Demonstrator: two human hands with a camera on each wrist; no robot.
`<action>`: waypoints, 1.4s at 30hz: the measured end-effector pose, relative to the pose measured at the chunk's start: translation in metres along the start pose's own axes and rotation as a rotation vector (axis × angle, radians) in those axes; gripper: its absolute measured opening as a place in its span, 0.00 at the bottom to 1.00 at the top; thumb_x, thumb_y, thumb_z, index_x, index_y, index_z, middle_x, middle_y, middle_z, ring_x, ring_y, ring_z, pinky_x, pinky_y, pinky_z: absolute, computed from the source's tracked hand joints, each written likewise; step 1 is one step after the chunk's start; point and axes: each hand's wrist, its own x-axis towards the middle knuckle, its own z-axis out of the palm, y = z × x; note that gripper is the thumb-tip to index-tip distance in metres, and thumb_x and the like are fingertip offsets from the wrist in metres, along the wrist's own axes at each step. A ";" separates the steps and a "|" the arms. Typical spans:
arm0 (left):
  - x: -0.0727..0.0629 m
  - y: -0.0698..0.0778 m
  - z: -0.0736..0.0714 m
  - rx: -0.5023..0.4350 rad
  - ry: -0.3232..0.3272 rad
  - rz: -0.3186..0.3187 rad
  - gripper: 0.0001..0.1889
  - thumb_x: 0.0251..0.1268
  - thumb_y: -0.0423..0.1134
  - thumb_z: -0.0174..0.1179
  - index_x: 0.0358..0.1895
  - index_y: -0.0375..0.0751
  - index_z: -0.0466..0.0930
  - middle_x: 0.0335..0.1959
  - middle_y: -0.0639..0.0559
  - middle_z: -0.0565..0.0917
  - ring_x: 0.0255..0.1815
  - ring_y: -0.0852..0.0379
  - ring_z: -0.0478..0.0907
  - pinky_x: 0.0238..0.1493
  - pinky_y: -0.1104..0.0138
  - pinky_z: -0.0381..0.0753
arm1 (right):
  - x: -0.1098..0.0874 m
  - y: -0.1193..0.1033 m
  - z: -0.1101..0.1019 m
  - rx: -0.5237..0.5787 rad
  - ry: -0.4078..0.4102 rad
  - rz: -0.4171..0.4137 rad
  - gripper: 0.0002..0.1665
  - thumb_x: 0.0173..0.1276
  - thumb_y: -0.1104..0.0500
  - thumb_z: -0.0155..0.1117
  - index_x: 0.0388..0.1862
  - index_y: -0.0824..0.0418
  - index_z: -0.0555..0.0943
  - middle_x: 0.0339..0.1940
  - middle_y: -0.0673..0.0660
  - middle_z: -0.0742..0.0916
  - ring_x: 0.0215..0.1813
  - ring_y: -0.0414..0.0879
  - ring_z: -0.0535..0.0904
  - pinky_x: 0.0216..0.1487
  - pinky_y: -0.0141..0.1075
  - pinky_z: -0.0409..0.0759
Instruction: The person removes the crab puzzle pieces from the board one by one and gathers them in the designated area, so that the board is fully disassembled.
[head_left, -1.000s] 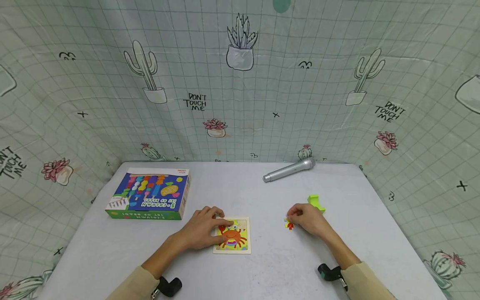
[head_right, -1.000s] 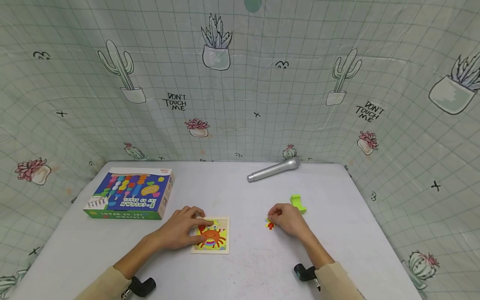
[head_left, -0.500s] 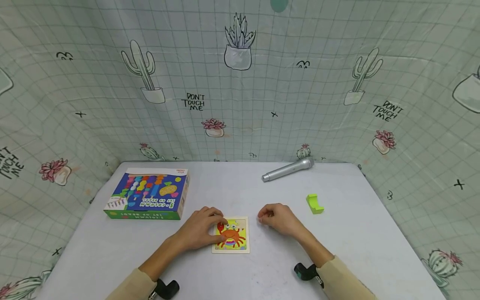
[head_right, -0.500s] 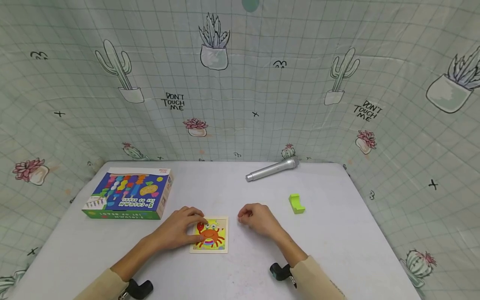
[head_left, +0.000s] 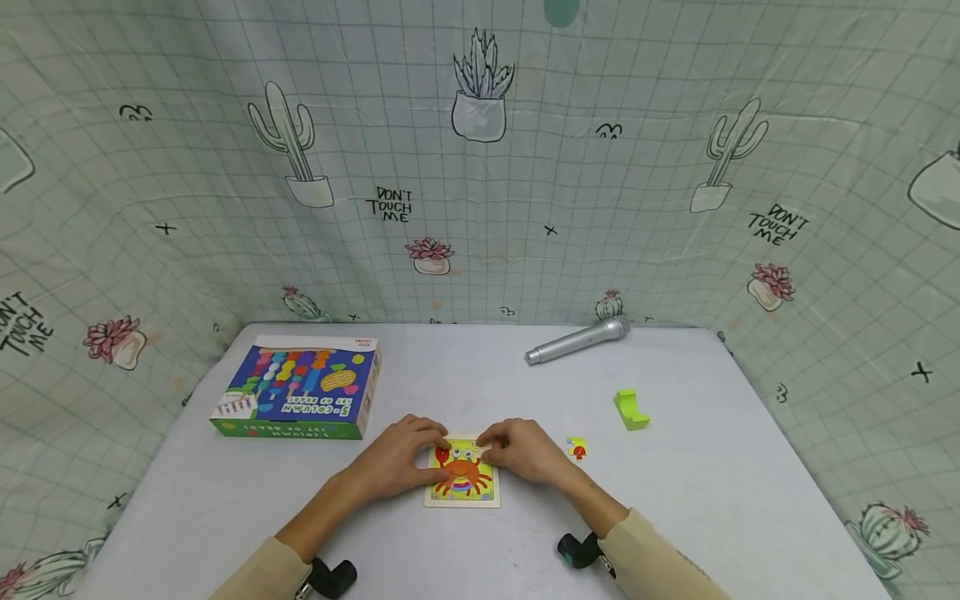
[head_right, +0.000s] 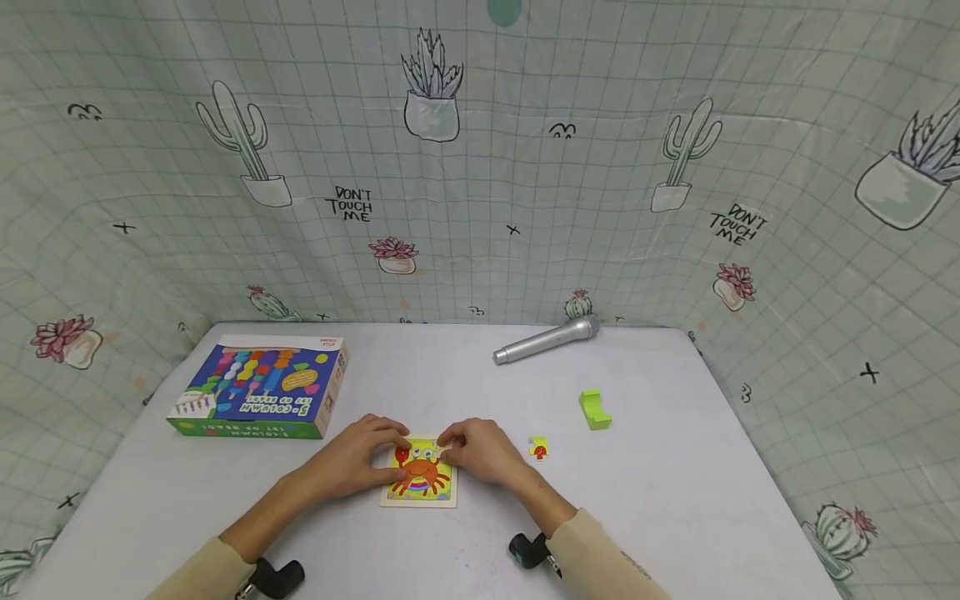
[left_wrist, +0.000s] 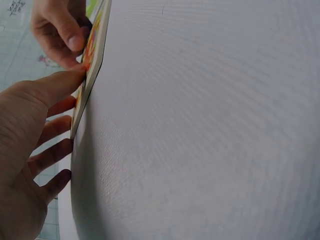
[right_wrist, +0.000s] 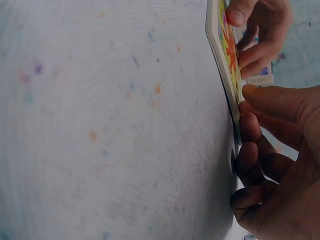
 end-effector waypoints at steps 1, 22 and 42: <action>0.000 0.000 0.000 -0.004 -0.002 -0.001 0.20 0.60 0.58 0.70 0.51 0.53 0.86 0.59 0.56 0.81 0.63 0.50 0.73 0.65 0.48 0.72 | 0.000 0.000 0.000 -0.001 0.000 0.000 0.10 0.65 0.58 0.70 0.45 0.56 0.88 0.26 0.44 0.80 0.31 0.39 0.73 0.35 0.33 0.71; 0.004 0.005 0.008 0.036 0.082 -0.007 0.14 0.58 0.55 0.72 0.38 0.52 0.87 0.53 0.56 0.83 0.55 0.52 0.75 0.58 0.52 0.76 | 0.003 -0.001 0.006 0.012 0.026 -0.007 0.05 0.66 0.60 0.69 0.39 0.57 0.87 0.26 0.44 0.82 0.30 0.38 0.75 0.34 0.32 0.74; 0.010 0.013 0.009 0.021 0.137 -0.080 0.15 0.51 0.55 0.76 0.28 0.52 0.83 0.49 0.54 0.85 0.49 0.53 0.75 0.52 0.55 0.77 | 0.009 -0.003 0.008 -0.003 0.061 0.011 0.03 0.66 0.56 0.70 0.33 0.53 0.85 0.22 0.43 0.81 0.26 0.37 0.74 0.29 0.31 0.71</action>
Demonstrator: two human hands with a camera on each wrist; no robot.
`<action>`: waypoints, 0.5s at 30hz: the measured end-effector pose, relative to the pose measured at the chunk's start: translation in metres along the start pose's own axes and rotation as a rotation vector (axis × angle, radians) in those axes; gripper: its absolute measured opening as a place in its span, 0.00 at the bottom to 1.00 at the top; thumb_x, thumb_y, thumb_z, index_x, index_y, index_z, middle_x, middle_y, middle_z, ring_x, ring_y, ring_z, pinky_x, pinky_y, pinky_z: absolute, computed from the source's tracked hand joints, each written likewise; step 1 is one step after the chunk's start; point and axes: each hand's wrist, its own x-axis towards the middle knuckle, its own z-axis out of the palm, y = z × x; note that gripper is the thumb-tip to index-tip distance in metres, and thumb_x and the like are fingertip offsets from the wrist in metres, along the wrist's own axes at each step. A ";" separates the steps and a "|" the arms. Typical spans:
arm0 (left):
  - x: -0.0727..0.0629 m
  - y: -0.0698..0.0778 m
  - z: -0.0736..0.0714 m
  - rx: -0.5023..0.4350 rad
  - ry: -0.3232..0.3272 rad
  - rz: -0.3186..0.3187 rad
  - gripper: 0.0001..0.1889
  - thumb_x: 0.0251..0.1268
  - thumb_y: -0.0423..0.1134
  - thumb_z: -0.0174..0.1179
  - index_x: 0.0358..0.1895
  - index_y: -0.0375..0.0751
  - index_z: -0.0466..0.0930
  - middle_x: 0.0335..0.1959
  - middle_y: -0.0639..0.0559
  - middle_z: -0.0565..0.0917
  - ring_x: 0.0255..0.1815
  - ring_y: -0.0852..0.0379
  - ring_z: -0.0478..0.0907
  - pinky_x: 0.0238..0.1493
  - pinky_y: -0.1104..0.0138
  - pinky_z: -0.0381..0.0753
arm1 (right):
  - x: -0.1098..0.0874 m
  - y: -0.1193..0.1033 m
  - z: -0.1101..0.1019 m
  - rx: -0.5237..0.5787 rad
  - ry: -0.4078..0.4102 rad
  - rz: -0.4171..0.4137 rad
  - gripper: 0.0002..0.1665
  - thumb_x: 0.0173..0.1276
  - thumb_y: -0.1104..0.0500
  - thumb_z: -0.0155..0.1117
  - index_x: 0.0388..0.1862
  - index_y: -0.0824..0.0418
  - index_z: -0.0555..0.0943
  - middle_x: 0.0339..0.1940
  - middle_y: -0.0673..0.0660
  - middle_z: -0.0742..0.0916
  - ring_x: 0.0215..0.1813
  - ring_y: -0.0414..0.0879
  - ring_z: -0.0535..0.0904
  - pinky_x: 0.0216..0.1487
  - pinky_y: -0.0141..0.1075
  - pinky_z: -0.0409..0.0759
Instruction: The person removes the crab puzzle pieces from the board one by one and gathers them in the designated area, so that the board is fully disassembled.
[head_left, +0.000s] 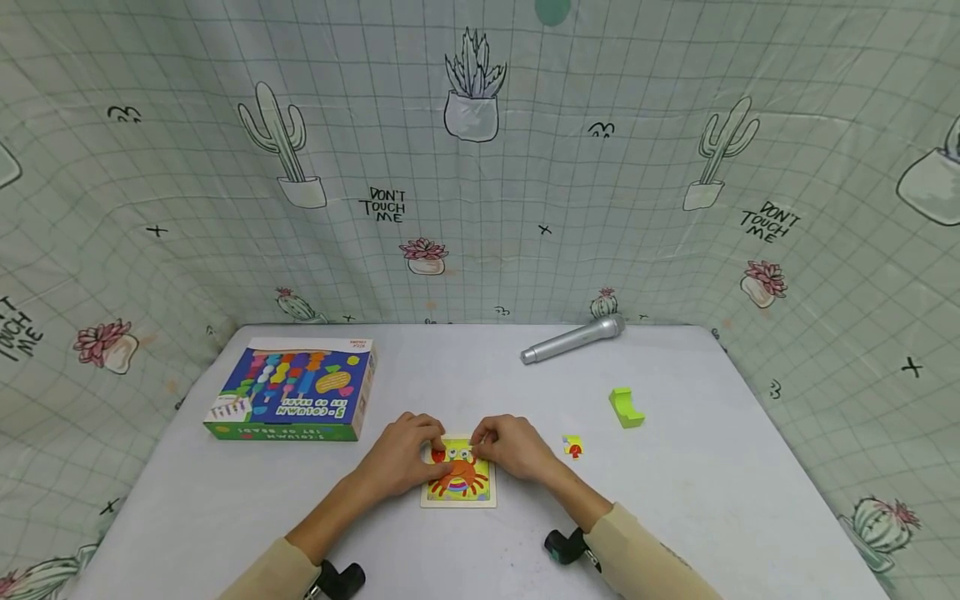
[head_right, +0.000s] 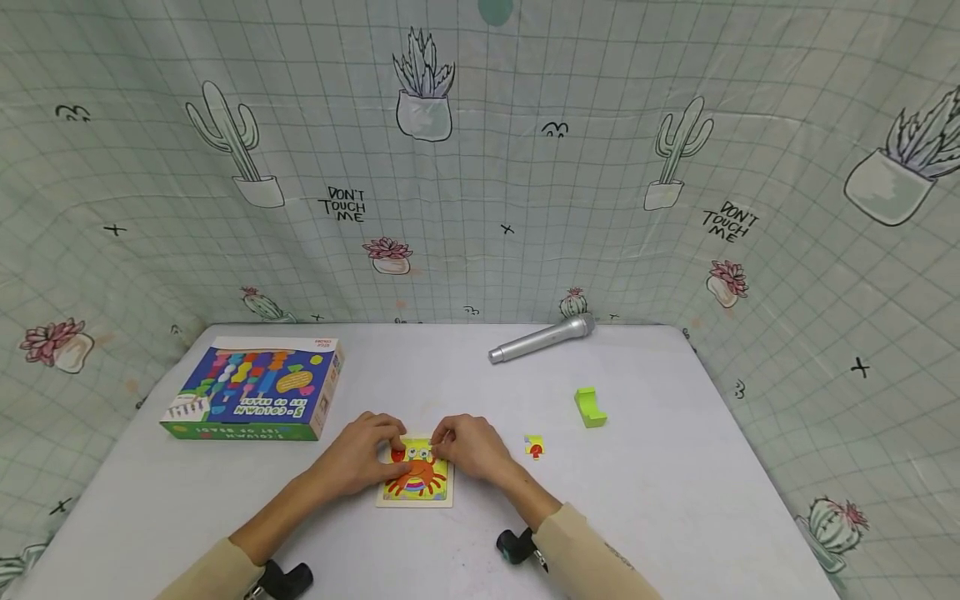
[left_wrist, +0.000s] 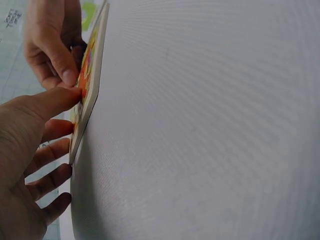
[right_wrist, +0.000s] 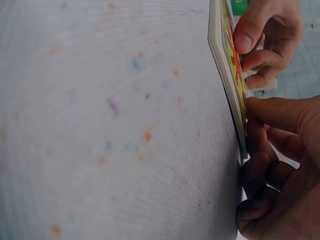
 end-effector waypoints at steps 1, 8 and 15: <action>0.000 0.000 0.000 0.001 -0.002 -0.003 0.15 0.51 0.55 0.76 0.28 0.52 0.83 0.49 0.54 0.85 0.49 0.53 0.75 0.52 0.55 0.77 | 0.000 0.000 0.000 -0.001 0.001 0.003 0.02 0.66 0.57 0.70 0.33 0.53 0.85 0.22 0.43 0.81 0.25 0.37 0.74 0.29 0.31 0.71; 0.002 0.001 0.001 0.024 -0.008 -0.029 0.15 0.50 0.55 0.77 0.27 0.53 0.83 0.50 0.54 0.85 0.49 0.54 0.75 0.52 0.56 0.77 | 0.001 -0.002 -0.001 -0.003 0.004 0.013 0.02 0.65 0.56 0.70 0.32 0.51 0.85 0.21 0.43 0.81 0.25 0.38 0.74 0.27 0.31 0.70; 0.003 0.003 0.003 0.054 0.020 -0.023 0.15 0.50 0.55 0.77 0.26 0.53 0.81 0.47 0.55 0.85 0.45 0.55 0.75 0.46 0.57 0.77 | 0.002 -0.001 0.001 -0.006 0.006 0.016 0.03 0.64 0.57 0.70 0.31 0.51 0.85 0.21 0.44 0.81 0.24 0.38 0.74 0.27 0.31 0.70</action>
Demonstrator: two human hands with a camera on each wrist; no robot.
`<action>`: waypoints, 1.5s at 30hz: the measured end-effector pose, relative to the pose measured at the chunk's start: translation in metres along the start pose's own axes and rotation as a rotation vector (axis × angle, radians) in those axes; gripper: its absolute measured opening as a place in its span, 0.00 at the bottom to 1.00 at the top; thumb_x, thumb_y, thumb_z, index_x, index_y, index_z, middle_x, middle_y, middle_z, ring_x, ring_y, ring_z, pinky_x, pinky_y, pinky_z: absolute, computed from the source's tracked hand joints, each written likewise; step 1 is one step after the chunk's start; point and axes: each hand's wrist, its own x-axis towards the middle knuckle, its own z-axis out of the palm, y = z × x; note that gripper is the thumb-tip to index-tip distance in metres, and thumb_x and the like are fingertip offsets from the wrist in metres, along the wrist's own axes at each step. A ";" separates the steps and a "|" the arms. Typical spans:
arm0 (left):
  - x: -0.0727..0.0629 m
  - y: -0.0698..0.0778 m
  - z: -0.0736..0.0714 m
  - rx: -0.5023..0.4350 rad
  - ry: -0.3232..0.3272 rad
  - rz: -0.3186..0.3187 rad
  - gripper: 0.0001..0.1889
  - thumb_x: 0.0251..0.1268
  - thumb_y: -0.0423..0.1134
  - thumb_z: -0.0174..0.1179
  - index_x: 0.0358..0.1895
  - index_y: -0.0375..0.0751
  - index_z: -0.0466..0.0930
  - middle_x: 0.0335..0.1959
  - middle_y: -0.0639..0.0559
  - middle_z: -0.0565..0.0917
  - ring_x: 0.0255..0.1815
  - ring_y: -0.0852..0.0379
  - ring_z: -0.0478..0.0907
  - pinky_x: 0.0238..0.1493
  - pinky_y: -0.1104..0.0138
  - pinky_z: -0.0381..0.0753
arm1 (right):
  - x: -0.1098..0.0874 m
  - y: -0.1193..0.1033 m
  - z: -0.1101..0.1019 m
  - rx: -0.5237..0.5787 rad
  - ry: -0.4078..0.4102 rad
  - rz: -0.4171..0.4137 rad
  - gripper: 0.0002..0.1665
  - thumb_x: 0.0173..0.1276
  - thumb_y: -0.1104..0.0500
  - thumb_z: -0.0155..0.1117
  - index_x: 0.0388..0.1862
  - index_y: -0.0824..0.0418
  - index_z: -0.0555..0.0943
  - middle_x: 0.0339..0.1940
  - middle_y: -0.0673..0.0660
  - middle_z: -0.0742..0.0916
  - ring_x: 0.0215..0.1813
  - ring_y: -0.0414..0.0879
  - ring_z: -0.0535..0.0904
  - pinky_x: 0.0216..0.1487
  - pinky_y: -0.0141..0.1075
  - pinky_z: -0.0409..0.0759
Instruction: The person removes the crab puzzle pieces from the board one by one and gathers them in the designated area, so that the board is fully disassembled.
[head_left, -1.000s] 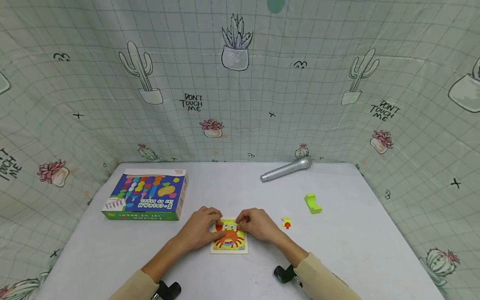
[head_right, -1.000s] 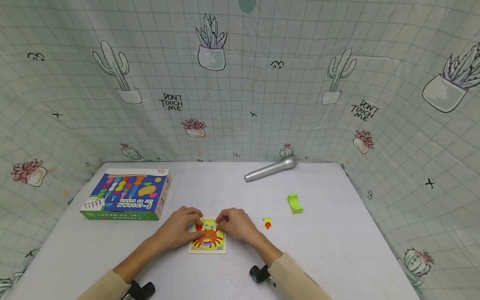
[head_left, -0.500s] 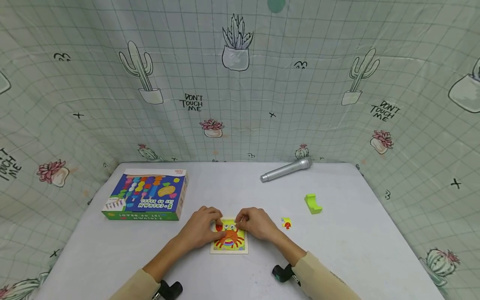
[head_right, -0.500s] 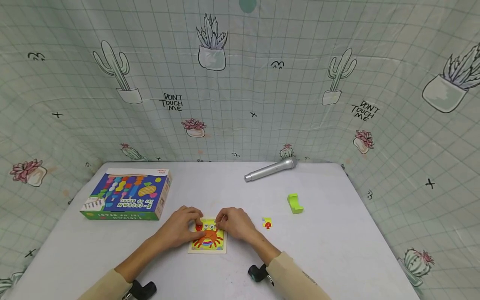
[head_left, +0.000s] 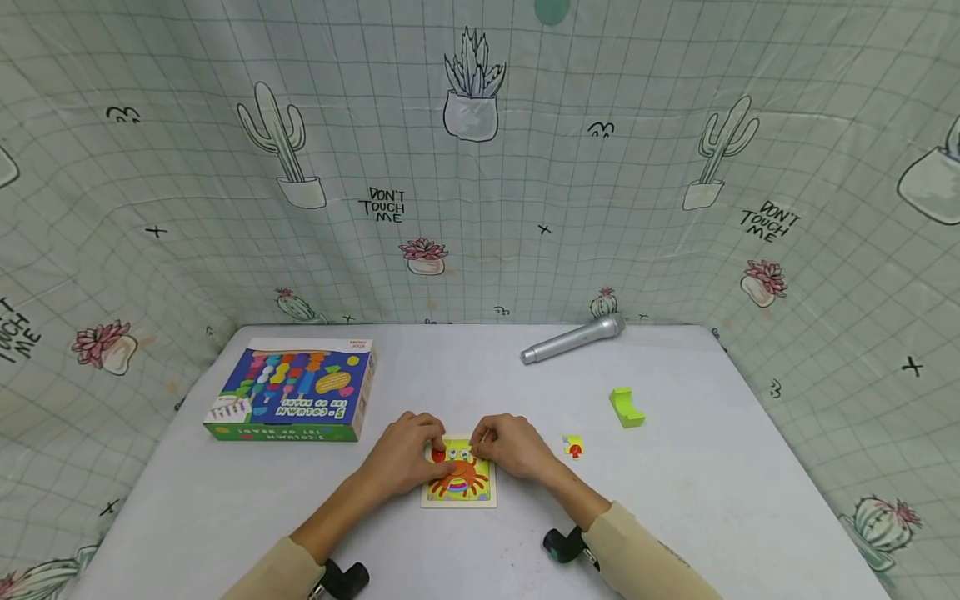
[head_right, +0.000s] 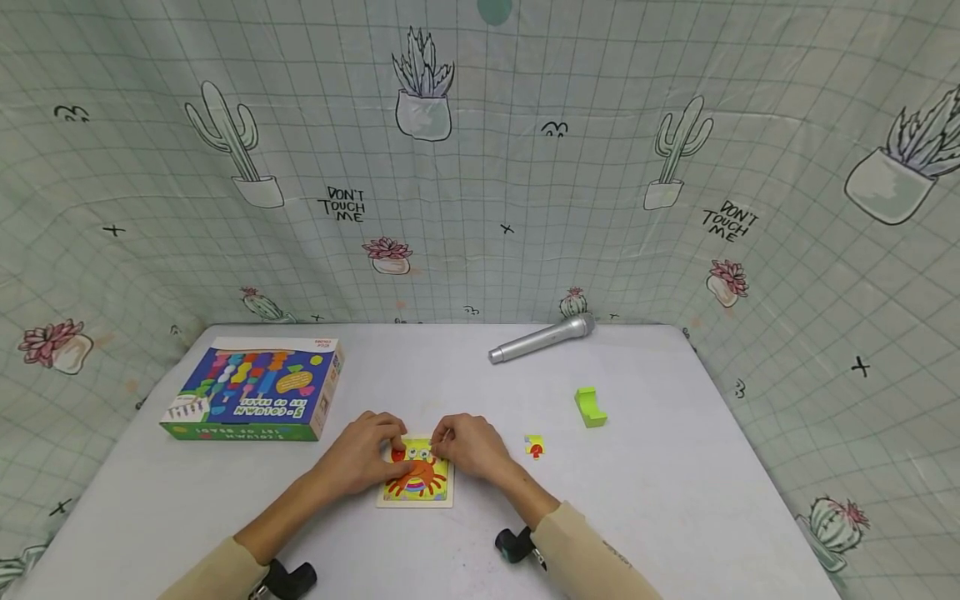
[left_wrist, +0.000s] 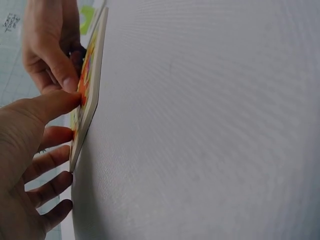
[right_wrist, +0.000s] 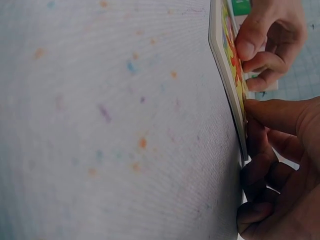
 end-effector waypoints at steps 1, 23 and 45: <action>0.000 0.000 0.000 -0.003 0.000 -0.004 0.15 0.50 0.55 0.77 0.26 0.53 0.81 0.47 0.55 0.85 0.45 0.54 0.75 0.46 0.57 0.76 | 0.000 0.000 0.000 0.000 -0.002 0.002 0.03 0.65 0.57 0.70 0.31 0.51 0.85 0.21 0.44 0.81 0.24 0.38 0.74 0.27 0.31 0.70; 0.001 0.004 0.000 0.011 0.004 -0.044 0.16 0.48 0.56 0.77 0.26 0.51 0.83 0.46 0.54 0.85 0.46 0.52 0.76 0.46 0.56 0.78 | 0.001 -0.002 -0.002 0.021 -0.049 0.022 0.03 0.66 0.58 0.69 0.32 0.53 0.83 0.21 0.45 0.81 0.25 0.39 0.74 0.29 0.32 0.70; 0.000 0.005 0.002 -0.008 -0.011 -0.100 0.20 0.48 0.59 0.77 0.34 0.51 0.81 0.44 0.56 0.85 0.42 0.59 0.71 0.42 0.64 0.77 | 0.000 -0.002 -0.005 0.078 -0.075 0.044 0.04 0.65 0.57 0.68 0.32 0.56 0.84 0.24 0.45 0.82 0.28 0.39 0.76 0.33 0.32 0.73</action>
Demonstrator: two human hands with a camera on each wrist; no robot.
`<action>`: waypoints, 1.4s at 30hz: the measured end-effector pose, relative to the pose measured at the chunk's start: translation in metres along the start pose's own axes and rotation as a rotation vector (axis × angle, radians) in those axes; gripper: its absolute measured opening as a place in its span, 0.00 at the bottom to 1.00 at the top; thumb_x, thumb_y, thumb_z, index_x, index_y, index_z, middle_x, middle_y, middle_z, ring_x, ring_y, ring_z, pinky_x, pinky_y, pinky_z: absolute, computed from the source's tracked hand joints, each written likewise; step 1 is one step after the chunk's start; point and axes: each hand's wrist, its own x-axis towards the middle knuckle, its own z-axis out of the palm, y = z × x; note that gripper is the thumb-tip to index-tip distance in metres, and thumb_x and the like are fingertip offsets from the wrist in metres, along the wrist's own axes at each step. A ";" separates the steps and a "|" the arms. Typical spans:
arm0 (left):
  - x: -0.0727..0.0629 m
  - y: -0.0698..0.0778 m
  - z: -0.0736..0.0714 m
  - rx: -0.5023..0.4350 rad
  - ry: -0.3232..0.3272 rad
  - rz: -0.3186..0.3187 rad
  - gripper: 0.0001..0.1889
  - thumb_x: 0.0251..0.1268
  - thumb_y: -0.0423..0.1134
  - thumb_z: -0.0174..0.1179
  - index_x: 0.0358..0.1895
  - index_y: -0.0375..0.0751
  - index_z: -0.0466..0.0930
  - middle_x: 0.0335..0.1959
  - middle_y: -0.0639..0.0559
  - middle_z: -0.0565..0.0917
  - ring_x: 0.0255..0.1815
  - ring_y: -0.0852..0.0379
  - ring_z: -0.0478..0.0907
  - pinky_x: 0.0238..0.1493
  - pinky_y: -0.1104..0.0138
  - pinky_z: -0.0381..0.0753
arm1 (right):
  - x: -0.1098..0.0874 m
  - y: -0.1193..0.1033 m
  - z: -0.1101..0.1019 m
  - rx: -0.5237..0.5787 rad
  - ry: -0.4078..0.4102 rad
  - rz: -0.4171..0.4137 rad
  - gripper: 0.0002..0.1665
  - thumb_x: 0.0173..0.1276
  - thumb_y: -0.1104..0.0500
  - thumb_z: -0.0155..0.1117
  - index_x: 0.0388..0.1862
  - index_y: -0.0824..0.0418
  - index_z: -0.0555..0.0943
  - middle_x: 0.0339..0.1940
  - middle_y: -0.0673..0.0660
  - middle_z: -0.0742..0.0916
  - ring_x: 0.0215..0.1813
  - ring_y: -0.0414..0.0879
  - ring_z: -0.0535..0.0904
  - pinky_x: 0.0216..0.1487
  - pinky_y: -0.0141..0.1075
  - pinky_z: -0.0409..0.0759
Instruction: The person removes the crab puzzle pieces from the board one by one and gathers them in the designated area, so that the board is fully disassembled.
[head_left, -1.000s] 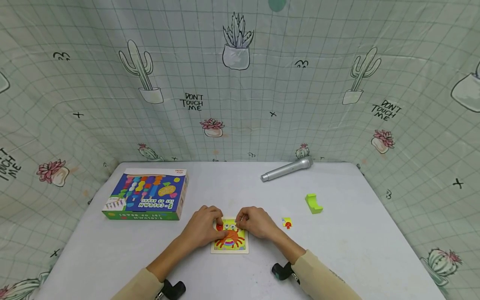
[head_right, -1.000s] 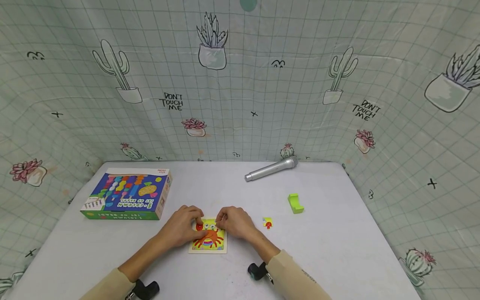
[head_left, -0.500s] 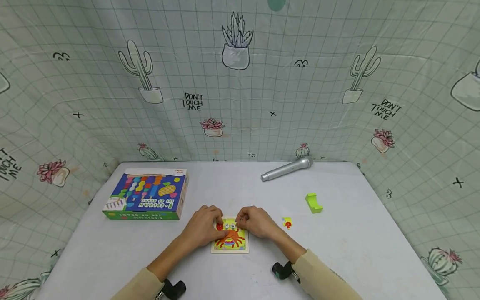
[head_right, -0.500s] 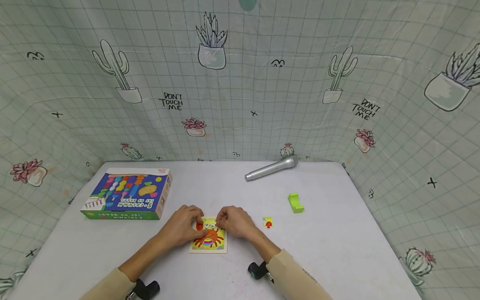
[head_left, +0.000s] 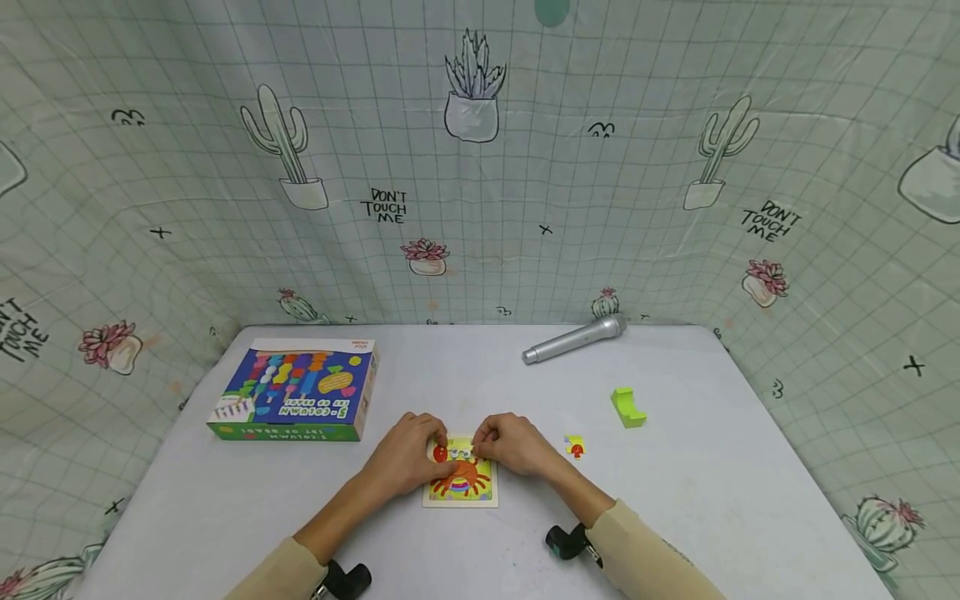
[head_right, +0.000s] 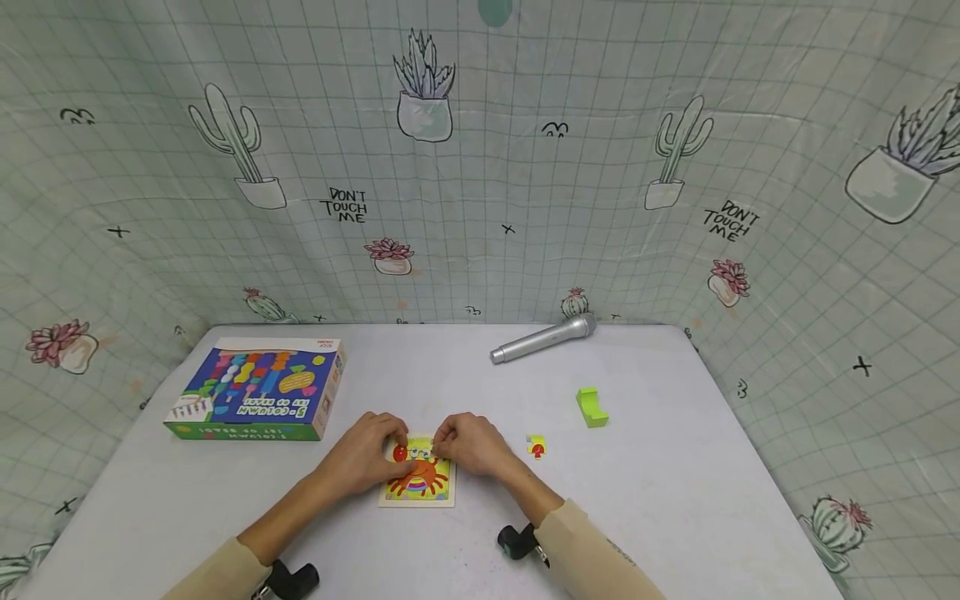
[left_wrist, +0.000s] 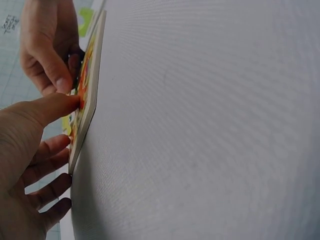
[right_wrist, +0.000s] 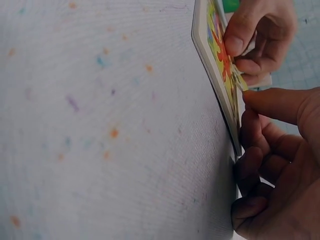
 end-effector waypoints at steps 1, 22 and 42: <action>0.000 0.000 0.000 0.000 0.000 -0.001 0.20 0.48 0.59 0.76 0.35 0.51 0.82 0.45 0.56 0.85 0.42 0.59 0.71 0.42 0.64 0.77 | 0.000 0.000 0.000 0.000 0.001 -0.002 0.04 0.65 0.57 0.68 0.32 0.56 0.84 0.24 0.45 0.83 0.28 0.39 0.76 0.33 0.32 0.73; -0.001 0.000 -0.001 0.034 0.022 -0.017 0.22 0.46 0.63 0.76 0.37 0.53 0.84 0.41 0.58 0.86 0.40 0.60 0.72 0.39 0.67 0.77 | -0.002 -0.002 0.005 -0.189 0.053 -0.066 0.06 0.65 0.54 0.71 0.32 0.50 0.80 0.21 0.42 0.79 0.23 0.36 0.72 0.25 0.30 0.70; -0.002 0.000 -0.002 0.069 0.034 0.019 0.20 0.47 0.64 0.75 0.34 0.54 0.85 0.47 0.58 0.86 0.46 0.57 0.76 0.44 0.63 0.80 | -0.028 0.024 -0.039 -0.161 0.132 -0.043 0.06 0.63 0.57 0.72 0.33 0.48 0.82 0.24 0.43 0.81 0.26 0.38 0.73 0.28 0.31 0.71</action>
